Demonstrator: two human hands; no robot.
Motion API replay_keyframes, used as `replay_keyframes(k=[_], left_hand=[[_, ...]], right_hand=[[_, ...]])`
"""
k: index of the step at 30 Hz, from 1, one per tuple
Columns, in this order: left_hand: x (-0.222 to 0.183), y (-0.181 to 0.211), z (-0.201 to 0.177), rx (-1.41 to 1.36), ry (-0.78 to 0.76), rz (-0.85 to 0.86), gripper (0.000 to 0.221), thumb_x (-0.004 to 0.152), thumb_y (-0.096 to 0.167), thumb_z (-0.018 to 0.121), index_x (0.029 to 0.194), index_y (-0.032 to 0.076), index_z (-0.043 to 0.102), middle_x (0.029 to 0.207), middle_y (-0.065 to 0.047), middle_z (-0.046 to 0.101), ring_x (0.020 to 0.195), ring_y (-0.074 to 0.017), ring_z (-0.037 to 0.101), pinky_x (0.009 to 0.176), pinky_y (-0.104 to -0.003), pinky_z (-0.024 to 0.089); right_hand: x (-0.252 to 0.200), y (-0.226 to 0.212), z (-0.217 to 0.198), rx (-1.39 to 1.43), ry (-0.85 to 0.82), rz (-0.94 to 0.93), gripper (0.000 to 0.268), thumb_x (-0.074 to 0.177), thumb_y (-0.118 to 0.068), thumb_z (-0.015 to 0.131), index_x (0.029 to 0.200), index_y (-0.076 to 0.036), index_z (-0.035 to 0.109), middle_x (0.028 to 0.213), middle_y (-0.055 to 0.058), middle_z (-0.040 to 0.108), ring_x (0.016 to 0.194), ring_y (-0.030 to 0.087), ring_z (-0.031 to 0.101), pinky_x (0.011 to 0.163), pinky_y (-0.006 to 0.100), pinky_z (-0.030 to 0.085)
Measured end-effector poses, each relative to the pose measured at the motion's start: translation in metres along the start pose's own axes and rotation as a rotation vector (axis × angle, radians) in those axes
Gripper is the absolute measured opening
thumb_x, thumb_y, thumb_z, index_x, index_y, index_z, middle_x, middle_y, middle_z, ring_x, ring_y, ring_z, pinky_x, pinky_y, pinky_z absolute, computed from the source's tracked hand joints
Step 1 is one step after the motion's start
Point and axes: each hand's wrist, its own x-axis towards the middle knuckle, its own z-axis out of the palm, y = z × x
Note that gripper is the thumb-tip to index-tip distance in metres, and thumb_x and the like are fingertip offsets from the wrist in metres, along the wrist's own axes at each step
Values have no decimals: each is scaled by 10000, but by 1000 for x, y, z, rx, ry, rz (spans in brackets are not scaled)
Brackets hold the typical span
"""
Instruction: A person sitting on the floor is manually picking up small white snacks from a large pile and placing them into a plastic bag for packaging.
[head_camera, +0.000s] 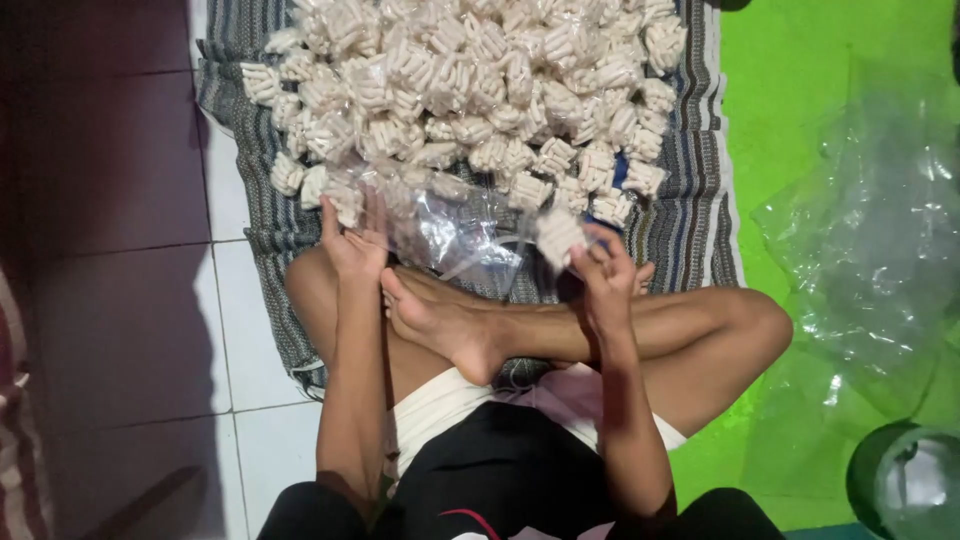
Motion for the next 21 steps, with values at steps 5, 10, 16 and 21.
replay_keyframes(k=[5,10,16,21], left_hand=[[-18,-2,21,65,-48,-54,714,971,460,1019,1482,43,745,1545,-259,799,1431,-468,802,1316,-662,648],[-47,-9,55,199,-105,-118,749,990,453,1012,1544,46,714,1623,-292,742,1513,-508,748,1331,-696,616],[-67,-11,87,259,-265,-94,604,1147,496,816,1569,84,685,1633,-277,733,1542,-485,731,1356,-721,606],[-99,-44,87,422,-340,-107,489,1158,442,827,1493,96,737,1550,-225,787,1441,-483,777,1309,-733,621]], right_hand=[[-14,-7,2,-330,-267,94,549,997,-104,980,1524,-103,825,1541,184,813,1406,295,763,1146,477,680],[-2,13,58,-369,-324,158,542,1062,-216,973,1576,-190,805,1579,100,819,1469,256,752,1220,467,665],[-10,-41,119,-20,-282,39,683,1183,-179,779,1807,-77,521,1781,391,547,1674,555,531,1404,669,485],[7,-12,97,-106,-539,76,700,1118,-198,889,1773,-158,648,1650,230,738,1538,343,655,1360,555,529]])
